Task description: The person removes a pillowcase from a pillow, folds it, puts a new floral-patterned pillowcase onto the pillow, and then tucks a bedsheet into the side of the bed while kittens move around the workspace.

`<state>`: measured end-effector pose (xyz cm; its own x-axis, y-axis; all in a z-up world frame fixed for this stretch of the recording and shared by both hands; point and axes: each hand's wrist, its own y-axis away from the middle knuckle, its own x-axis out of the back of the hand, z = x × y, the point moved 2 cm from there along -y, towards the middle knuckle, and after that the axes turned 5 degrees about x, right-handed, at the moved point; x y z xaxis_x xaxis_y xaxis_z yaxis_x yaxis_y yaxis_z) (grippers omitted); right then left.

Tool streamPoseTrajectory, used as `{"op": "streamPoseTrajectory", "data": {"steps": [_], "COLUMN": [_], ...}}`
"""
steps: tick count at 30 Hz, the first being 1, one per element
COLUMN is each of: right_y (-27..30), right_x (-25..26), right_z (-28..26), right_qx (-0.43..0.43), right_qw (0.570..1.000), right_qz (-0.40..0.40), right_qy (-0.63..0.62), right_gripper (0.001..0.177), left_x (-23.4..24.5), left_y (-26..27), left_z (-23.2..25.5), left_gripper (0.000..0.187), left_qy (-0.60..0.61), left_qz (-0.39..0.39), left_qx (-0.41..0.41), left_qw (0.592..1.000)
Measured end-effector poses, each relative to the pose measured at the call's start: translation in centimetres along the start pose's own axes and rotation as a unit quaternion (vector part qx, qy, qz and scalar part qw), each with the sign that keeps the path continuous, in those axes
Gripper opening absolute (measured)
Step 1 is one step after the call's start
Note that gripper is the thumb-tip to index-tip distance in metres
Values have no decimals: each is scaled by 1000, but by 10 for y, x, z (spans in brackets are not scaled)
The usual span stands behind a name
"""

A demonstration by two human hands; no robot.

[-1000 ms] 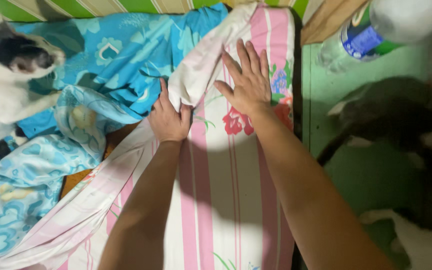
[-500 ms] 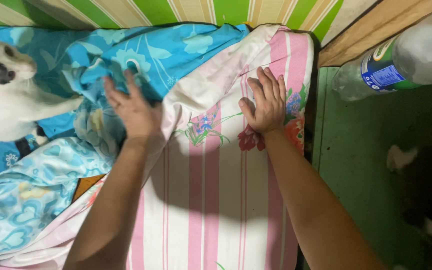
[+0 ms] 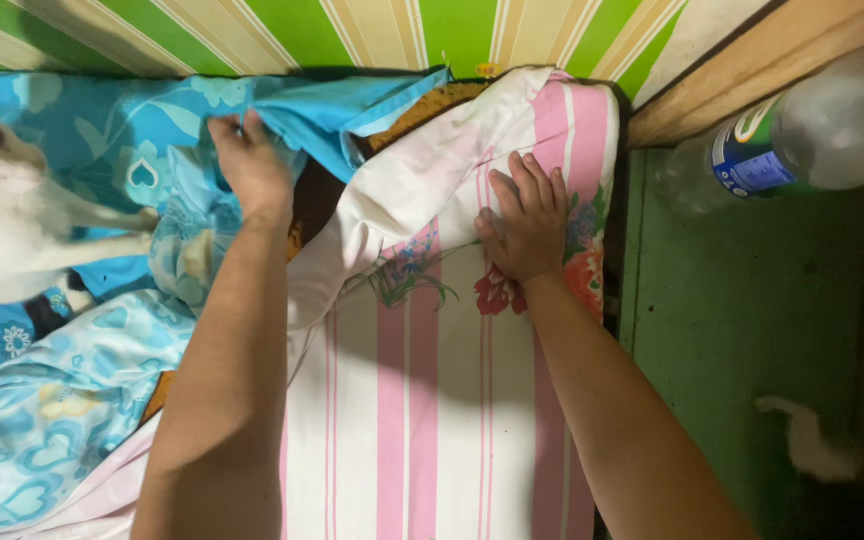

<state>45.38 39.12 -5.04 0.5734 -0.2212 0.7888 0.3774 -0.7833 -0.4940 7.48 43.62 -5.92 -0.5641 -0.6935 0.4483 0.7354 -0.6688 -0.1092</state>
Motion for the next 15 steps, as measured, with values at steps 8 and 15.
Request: {"op": "streamPoseTrajectory", "data": {"steps": [8, 15], "right_y": [0, -1], "right_x": [-2, -3], "right_z": [0, 1], "right_qx": [-9, 2], "right_qw": [1000, 1000], "right_qz": [-15, -11], "right_qy": [15, 24], "right_gripper": [56, 55], "left_x": [45, 128], "left_y": [30, 44], "left_z": [-50, -54], "left_gripper": [23, 31], "left_qy": [386, 412], "left_qz": [49, 56], "left_qx": [206, 217], "left_qw": [898, 883]}}
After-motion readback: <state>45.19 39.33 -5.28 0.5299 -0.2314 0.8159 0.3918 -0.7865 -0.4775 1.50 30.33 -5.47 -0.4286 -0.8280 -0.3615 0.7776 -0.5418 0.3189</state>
